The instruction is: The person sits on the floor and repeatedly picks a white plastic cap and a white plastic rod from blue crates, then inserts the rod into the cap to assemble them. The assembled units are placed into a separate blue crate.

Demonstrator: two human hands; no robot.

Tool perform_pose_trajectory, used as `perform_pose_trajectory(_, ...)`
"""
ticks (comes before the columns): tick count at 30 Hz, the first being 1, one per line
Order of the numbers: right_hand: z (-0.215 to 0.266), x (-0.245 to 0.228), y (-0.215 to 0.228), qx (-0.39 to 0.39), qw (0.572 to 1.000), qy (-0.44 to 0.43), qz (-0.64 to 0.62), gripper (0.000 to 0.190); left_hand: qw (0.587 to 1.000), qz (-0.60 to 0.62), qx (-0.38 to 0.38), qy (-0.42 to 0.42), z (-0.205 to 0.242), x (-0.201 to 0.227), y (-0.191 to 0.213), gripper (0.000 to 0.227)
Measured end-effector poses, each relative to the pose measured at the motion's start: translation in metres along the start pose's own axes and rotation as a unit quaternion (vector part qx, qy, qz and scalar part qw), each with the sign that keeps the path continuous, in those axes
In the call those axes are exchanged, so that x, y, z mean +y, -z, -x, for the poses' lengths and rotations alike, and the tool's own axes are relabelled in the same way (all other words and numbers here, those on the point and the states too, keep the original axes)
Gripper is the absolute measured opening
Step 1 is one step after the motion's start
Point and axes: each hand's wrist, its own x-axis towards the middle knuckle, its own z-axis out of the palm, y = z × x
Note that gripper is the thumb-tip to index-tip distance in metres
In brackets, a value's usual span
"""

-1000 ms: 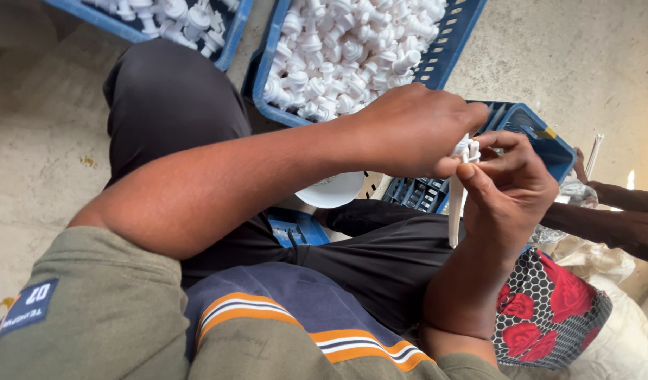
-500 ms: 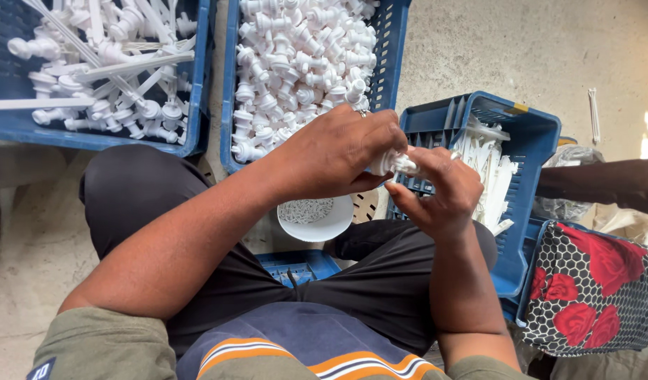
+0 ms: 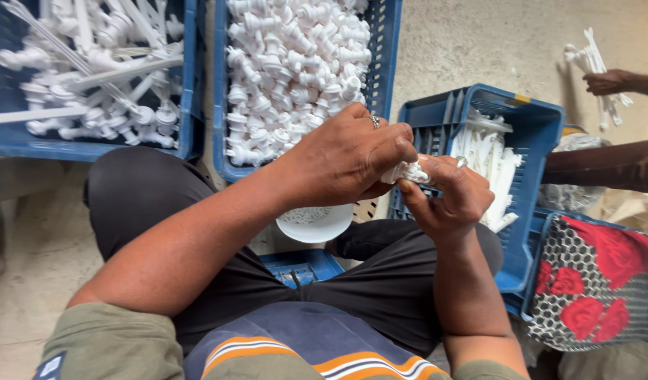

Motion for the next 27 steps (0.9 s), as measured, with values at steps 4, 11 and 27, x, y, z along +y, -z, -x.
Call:
perform_pose_trajectory(4, -0.004, 0.006, 0.005, -0.060, 0.998, 0.009, 0.014, 0.036, 0.999, 0.031, 0.012, 0.014, 0.006, -0.005, -0.007, 0.047)
perform_pose_trajectory(11, -0.017, 0.014, 0.015, 0.073, 0.989, 0.002, 0.125, 0.069, 0.930, 0.221, 0.208, 0.209, 0.056, -0.061, 0.057, 0.042)
perform_pose_trajectory(27, 0.019, 0.062, 0.004, -0.129, 0.951, -0.271, 0.070, 0.021, 0.616, -0.218, 0.343, 0.675, 0.197, -0.172, 0.124, 0.088)
